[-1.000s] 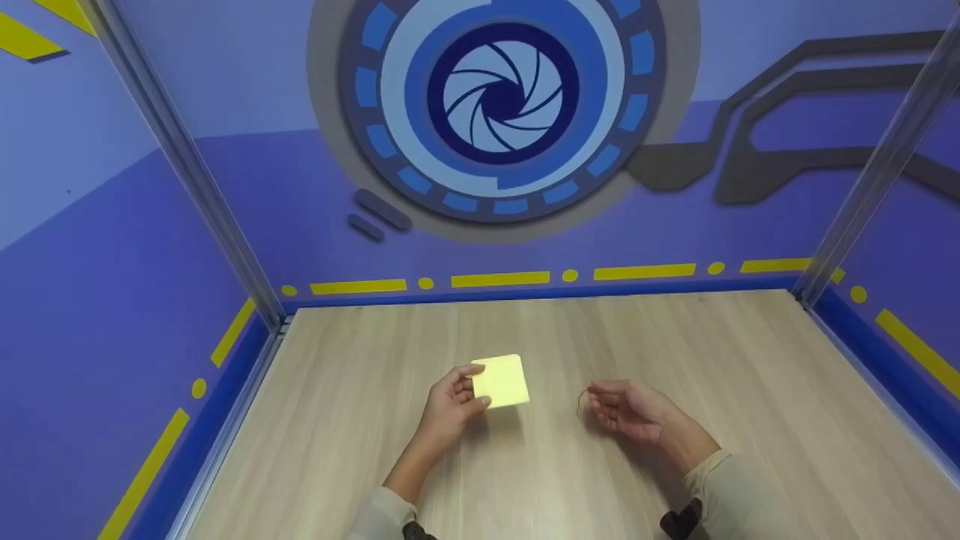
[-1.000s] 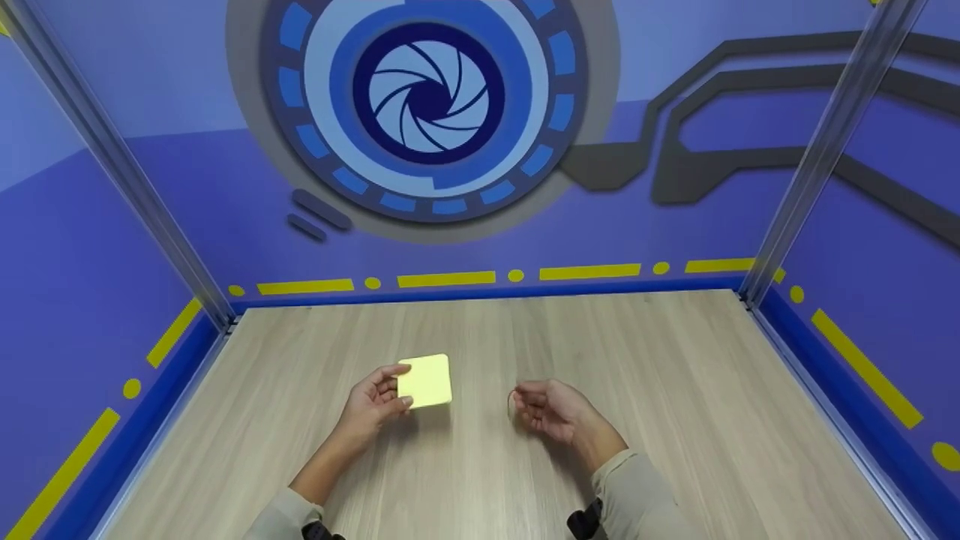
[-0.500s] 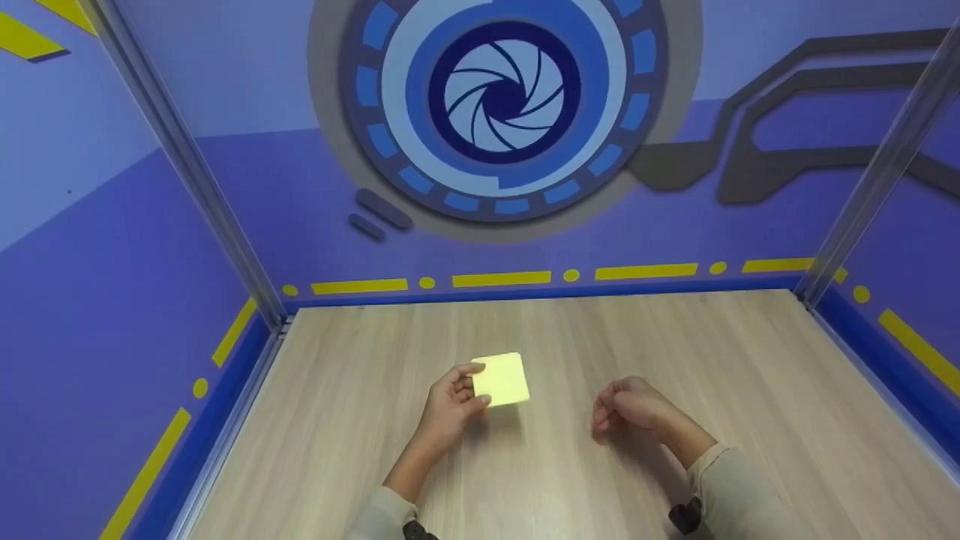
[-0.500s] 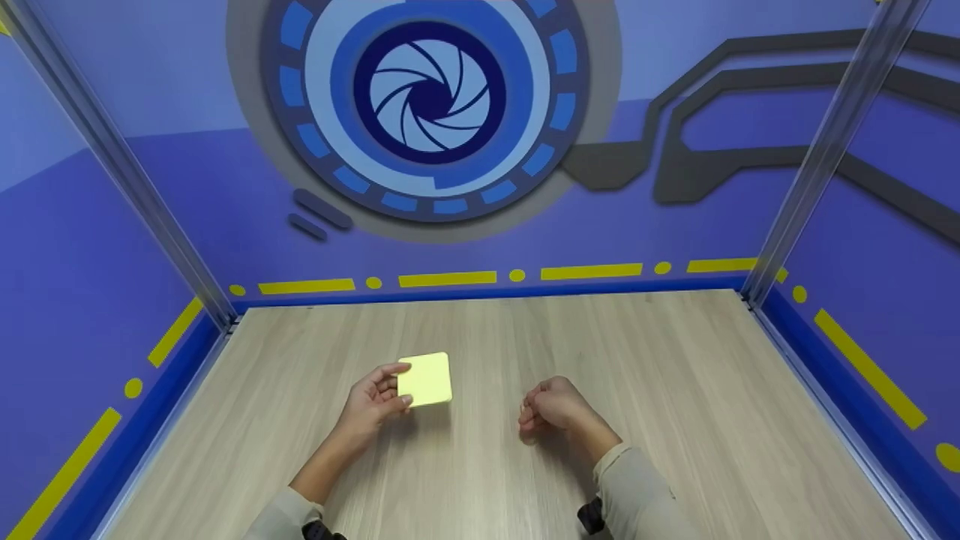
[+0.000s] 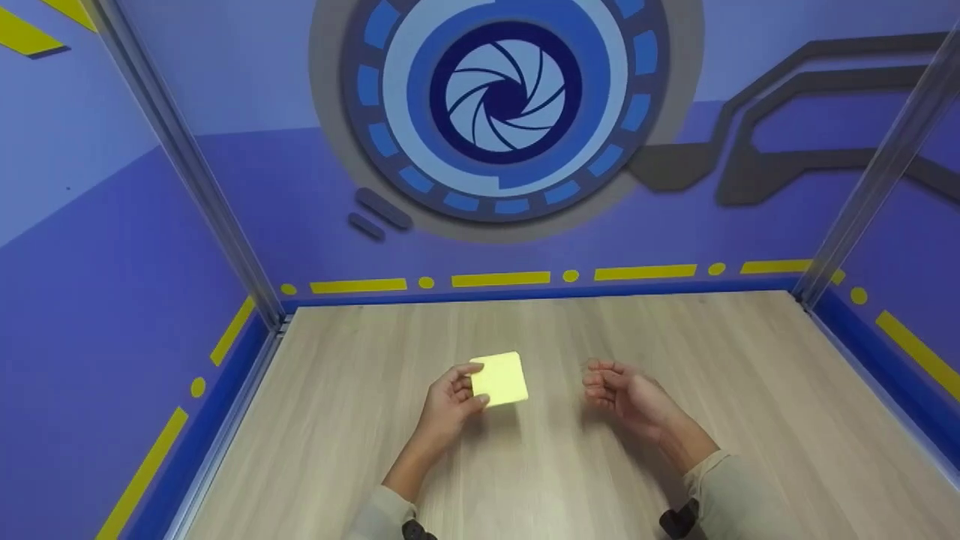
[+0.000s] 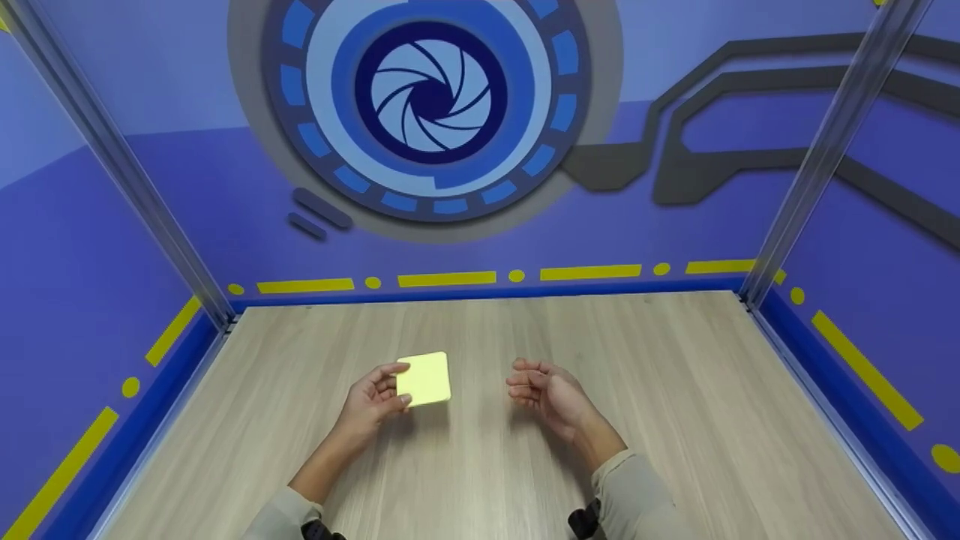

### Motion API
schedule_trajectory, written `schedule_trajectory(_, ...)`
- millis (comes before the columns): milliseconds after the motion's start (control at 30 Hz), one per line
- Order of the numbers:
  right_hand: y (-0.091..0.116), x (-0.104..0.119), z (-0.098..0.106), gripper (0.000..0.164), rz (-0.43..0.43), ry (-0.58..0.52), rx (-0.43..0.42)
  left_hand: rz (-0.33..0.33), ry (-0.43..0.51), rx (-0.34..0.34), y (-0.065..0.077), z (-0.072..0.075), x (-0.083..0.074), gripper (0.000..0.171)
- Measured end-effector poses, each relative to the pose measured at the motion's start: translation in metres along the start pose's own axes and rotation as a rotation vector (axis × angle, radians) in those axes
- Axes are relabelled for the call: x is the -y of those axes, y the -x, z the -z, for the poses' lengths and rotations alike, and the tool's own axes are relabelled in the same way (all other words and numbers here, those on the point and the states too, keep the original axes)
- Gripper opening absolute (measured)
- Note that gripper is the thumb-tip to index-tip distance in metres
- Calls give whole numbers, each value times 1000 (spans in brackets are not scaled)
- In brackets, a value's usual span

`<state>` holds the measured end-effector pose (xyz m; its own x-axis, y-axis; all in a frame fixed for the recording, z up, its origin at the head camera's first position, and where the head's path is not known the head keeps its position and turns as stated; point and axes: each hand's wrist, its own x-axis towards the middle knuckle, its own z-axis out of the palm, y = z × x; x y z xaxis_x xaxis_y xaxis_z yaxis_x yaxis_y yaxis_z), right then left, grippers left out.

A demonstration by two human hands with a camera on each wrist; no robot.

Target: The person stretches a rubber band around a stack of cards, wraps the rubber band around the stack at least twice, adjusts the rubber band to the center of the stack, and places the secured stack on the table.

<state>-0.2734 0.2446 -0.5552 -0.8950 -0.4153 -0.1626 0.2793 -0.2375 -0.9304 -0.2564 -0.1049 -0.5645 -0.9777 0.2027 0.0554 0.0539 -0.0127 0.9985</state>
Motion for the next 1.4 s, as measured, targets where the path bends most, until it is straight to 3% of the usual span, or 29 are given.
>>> schedule_trajectory(100,-3,-2,-3,44,34,59,-54,-1,1,0,0,-2,0,53)
schedule_trajectory(233,-5,-5,-7,58,73,218,-159,-1,2,5,-1,-7,-1,53)
schedule_trajectory(467,-3,-9,-17,57,157,542,-351,-7,0,10,-5,-18,-4,51)
schedule_trajectory(633,2,-7,-30,62,222,766,-350,-16,-2,-2,-7,-27,-4,49)
schedule_trajectory(767,3,1,-49,75,237,870,-306,-41,-11,20,-8,-37,-7,51)
schedule_trajectory(1000,-10,11,-67,84,227,839,-198,-96,-34,119,-11,-51,-11,70)
schedule_trajectory(1167,-18,8,-63,78,178,810,-120,-104,-48,100,-11,-51,-9,75)
schedule_trajectory(1400,-24,-1,-62,67,68,607,-34,-43,37,60,-10,-50,-9,75)
